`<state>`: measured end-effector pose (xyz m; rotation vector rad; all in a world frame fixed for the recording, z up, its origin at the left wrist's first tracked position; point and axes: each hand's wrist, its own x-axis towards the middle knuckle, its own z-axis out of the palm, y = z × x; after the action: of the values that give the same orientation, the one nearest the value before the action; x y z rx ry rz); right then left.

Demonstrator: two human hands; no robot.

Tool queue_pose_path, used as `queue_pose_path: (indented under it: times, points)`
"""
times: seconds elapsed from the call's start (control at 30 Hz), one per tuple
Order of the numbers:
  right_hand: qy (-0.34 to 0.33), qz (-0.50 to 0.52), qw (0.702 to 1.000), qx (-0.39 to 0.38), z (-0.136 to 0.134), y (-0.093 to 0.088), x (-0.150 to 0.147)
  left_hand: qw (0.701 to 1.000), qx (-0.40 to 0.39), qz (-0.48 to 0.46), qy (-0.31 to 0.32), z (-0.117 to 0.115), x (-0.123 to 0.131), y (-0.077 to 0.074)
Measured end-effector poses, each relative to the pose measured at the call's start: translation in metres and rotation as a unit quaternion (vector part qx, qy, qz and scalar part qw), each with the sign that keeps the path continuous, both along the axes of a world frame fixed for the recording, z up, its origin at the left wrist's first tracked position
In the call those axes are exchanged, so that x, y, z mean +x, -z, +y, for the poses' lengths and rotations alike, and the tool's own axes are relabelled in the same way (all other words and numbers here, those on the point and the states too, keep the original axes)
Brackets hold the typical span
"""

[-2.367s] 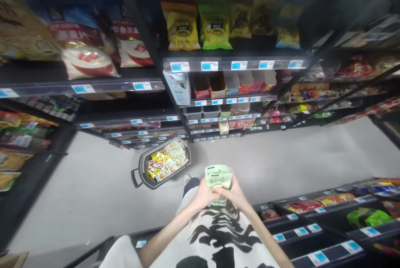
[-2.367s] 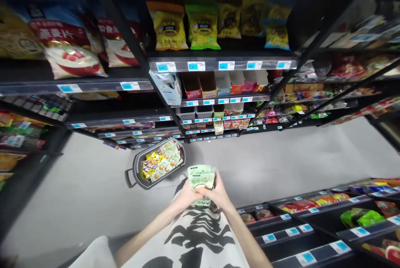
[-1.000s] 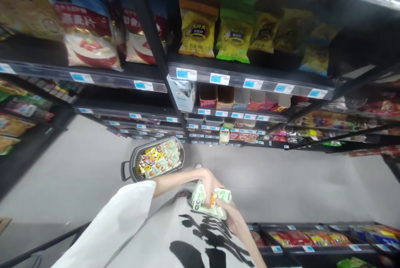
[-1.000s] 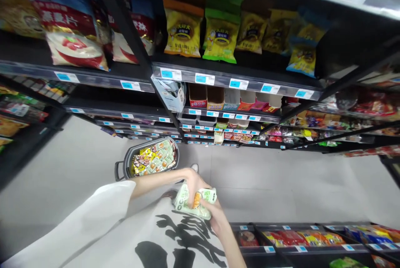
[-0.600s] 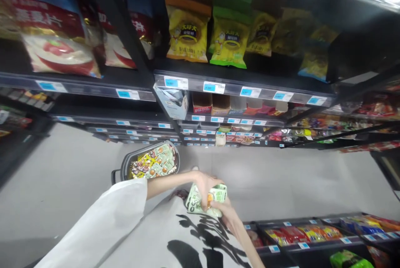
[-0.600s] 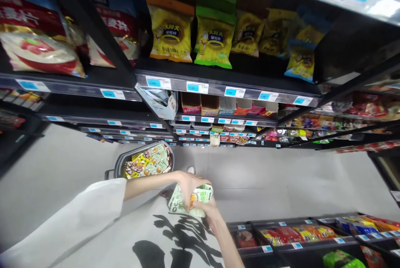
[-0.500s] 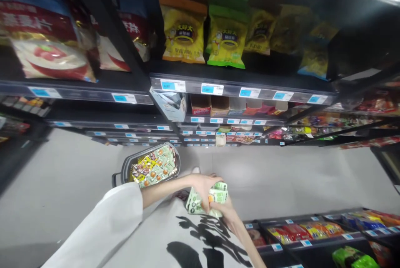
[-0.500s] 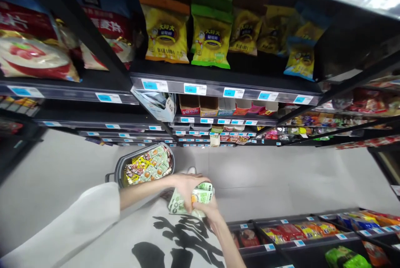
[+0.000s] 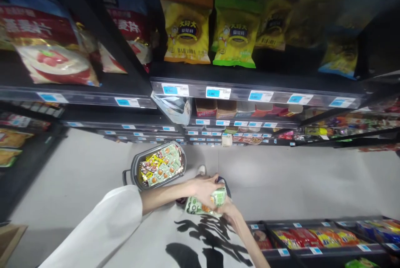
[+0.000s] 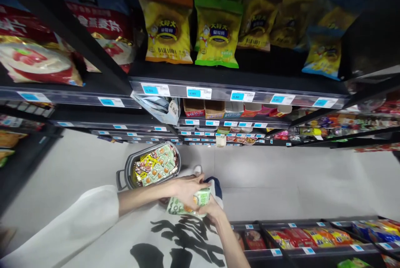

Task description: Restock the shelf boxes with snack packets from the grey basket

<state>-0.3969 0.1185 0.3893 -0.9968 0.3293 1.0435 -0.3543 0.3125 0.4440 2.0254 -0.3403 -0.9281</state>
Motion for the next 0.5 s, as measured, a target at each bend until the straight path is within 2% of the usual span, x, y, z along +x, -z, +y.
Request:
queue_pose_path:
  times: [0.1, 0.2, 0.33, 0.5]
  points:
    - [0.016, 0.005, 1.000, 0.012, -0.002, 0.004, 0.000, 0.996, 0.025, 0.036, 0.078, -0.002, 0.011, -0.012]
    - [0.051, 0.026, 0.998, 0.013, -0.007, 0.014, -0.004, 0.992, 0.060, 0.042, 0.105, -0.014, 0.024, -0.018]
    - [0.091, 0.014, 0.995, -0.027, -0.025, 0.020, 0.008, 0.991, 0.118, 0.024, 0.060, -0.045, 0.037, -0.007]
    - [0.041, -0.045, 0.998, -0.014, -0.065, 0.012, 0.052, 0.988, 0.151, 0.018, 0.019, -0.095, 0.062, 0.006]
